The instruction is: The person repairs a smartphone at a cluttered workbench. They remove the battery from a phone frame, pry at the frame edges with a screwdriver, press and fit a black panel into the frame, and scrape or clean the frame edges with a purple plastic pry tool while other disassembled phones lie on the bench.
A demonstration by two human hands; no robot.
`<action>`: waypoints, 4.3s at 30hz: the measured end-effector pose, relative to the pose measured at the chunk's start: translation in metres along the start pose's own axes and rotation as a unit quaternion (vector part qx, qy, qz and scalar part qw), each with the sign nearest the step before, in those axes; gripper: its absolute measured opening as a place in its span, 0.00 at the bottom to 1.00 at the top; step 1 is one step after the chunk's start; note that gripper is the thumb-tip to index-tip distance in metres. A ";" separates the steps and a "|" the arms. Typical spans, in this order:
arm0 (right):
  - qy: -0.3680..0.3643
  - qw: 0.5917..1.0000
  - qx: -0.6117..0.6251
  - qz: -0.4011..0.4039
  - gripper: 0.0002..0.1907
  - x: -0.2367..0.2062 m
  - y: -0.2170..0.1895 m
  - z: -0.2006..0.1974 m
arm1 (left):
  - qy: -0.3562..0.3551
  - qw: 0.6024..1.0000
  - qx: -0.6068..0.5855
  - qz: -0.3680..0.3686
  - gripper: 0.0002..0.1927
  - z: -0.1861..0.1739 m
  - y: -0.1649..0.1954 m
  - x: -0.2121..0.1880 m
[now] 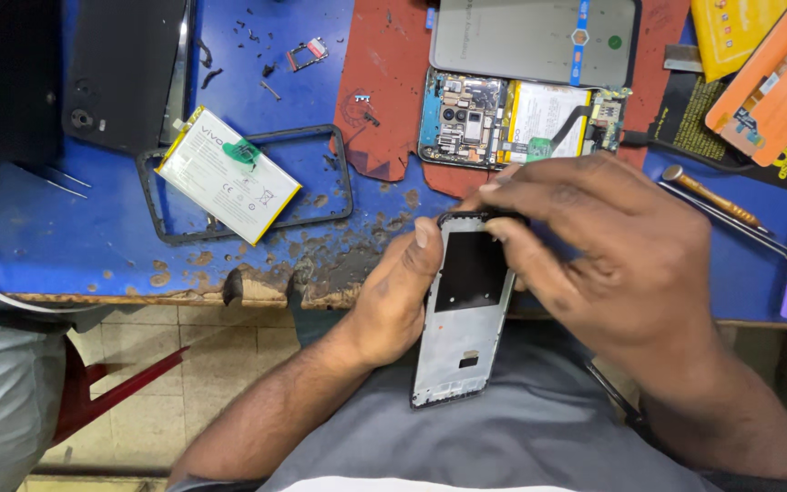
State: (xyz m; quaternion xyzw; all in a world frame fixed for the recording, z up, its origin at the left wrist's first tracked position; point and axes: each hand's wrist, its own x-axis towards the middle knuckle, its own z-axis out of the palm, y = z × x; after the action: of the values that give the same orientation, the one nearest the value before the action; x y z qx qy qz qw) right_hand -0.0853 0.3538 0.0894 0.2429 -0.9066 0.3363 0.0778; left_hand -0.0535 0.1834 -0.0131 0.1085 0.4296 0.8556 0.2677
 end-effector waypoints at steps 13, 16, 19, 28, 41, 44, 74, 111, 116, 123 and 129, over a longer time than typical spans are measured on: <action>-0.007 0.954 -0.241 -0.176 0.12 -0.013 0.009 0.005 | 0.064 0.997 0.016 -0.026 0.38 0.001 -0.012 -0.006; -0.008 0.952 -0.247 -0.182 0.13 -0.015 0.015 0.005 | 0.081 0.996 0.039 -0.022 0.37 0.003 -0.014 -0.008; 0.000 0.954 -0.232 -0.190 0.12 -0.013 0.018 0.003 | 0.085 0.996 0.014 -0.037 0.38 0.005 -0.011 -0.007; 0.037 0.988 -0.146 -0.040 0.09 -0.035 0.030 -0.015 | 0.005 0.998 -0.062 -0.014 0.48 0.008 0.003 0.002; 0.027 0.981 -0.183 0.063 0.08 -0.079 0.065 -0.037 | -0.033 0.977 -0.207 -0.042 0.51 0.004 0.008 0.001; 0.055 0.986 -0.106 0.119 0.07 -0.084 0.060 -0.037 | -0.027 0.980 -0.196 -0.036 0.51 0.006 0.007 0.001; 0.112 0.990 0.087 0.028 0.10 -0.041 -0.003 0.006 | -0.010 0.994 -0.048 0.098 0.55 0.029 -0.011 0.005; 0.108 0.986 0.116 0.046 0.09 -0.042 -0.003 0.017 | -0.005 0.991 -0.111 0.070 0.57 0.019 -0.009 0.000; 0.119 0.988 0.095 0.034 0.09 -0.043 -0.002 0.022 | -0.002 0.993 -0.088 0.077 0.56 0.018 -0.011 0.001; 0.136 0.987 0.077 0.025 0.09 -0.039 -0.008 0.025 | 0.003 0.995 -0.035 0.097 0.54 0.017 -0.011 0.001; 0.141 0.987 0.067 0.024 0.10 -0.038 -0.011 0.026 | 0.001 0.996 -0.028 0.090 0.54 0.015 -0.010 -0.001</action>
State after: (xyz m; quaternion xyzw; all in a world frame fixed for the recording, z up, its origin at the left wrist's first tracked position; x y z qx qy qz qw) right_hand -0.0457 0.3444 0.0641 0.1760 -0.8675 0.4290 0.1799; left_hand -0.0431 0.1977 -0.0122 0.1387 0.3938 0.8881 0.1924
